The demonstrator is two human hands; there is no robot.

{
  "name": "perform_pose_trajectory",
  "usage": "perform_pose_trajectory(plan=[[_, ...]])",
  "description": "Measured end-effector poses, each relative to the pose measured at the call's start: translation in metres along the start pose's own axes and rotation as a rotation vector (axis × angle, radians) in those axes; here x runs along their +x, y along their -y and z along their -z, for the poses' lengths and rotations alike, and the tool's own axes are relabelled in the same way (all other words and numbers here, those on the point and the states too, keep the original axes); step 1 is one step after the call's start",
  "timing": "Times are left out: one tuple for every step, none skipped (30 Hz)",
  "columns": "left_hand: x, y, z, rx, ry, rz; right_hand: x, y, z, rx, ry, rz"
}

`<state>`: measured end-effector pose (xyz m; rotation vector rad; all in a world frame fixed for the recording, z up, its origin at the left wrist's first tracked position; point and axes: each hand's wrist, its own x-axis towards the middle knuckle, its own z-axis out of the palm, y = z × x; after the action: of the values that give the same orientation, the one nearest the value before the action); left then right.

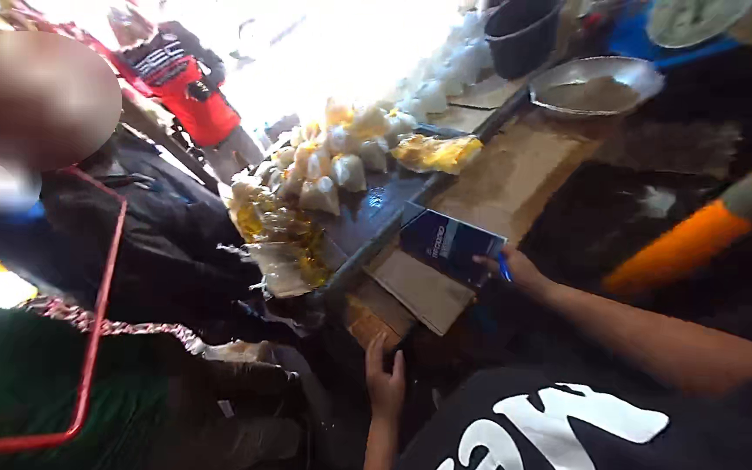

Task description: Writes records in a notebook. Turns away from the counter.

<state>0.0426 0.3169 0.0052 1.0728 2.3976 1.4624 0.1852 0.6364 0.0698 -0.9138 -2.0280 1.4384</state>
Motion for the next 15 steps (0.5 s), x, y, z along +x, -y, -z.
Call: perform_pose_trajectory(plan=[[-0.014,0.007,0.002,-0.035,-0.080,0.009,0.004,0.005,0.004,0.065,-0.143,-0.062],[-0.028,0.016,0.001,-0.066,-0.162,0.022,0.012,0.004,0.011,0.100,-0.254,-0.069],[-0.042,0.023,0.001,-0.092,-0.234,0.053,0.020,0.001,0.019,0.084,-0.338,-0.041],[-0.055,0.027,0.000,-0.105,-0.288,0.095,0.028,-0.003,0.026,0.019,-0.394,0.006],[-0.066,0.027,0.000,-0.113,-0.315,0.146,0.036,-0.003,0.032,-0.077,-0.411,0.050],[-0.075,0.025,0.000,-0.112,-0.313,0.207,0.046,-0.002,0.036,-0.191,-0.390,0.092],[-0.082,0.023,0.000,-0.102,-0.290,0.278,0.058,0.001,0.035,-0.310,-0.341,0.130],[-0.086,0.021,-0.002,-0.084,-0.246,0.351,0.072,0.003,0.030,-0.417,-0.277,0.157],[-0.089,0.020,-0.003,-0.065,-0.182,0.417,0.087,0.003,0.019,-0.508,-0.205,0.171],[-0.090,0.023,-0.005,-0.050,-0.100,0.471,0.101,0.003,0.005,-0.567,-0.126,0.175],[-0.091,0.029,-0.008,-0.040,-0.012,0.510,0.116,0.001,-0.011,-0.595,-0.045,0.180],[-0.090,0.034,-0.009,-0.033,0.078,0.538,0.130,-0.001,-0.028,-0.611,0.030,0.195],[-0.085,0.032,-0.008,-0.034,0.174,0.575,0.142,-0.002,-0.046,-0.614,0.102,0.230],[-0.076,0.028,-0.005,-0.022,0.264,0.607,0.153,0.000,-0.062,-0.613,0.176,0.294],[-0.068,0.024,-0.002,-0.001,0.315,0.615,0.163,0.003,-0.077,-0.614,0.256,0.383]])
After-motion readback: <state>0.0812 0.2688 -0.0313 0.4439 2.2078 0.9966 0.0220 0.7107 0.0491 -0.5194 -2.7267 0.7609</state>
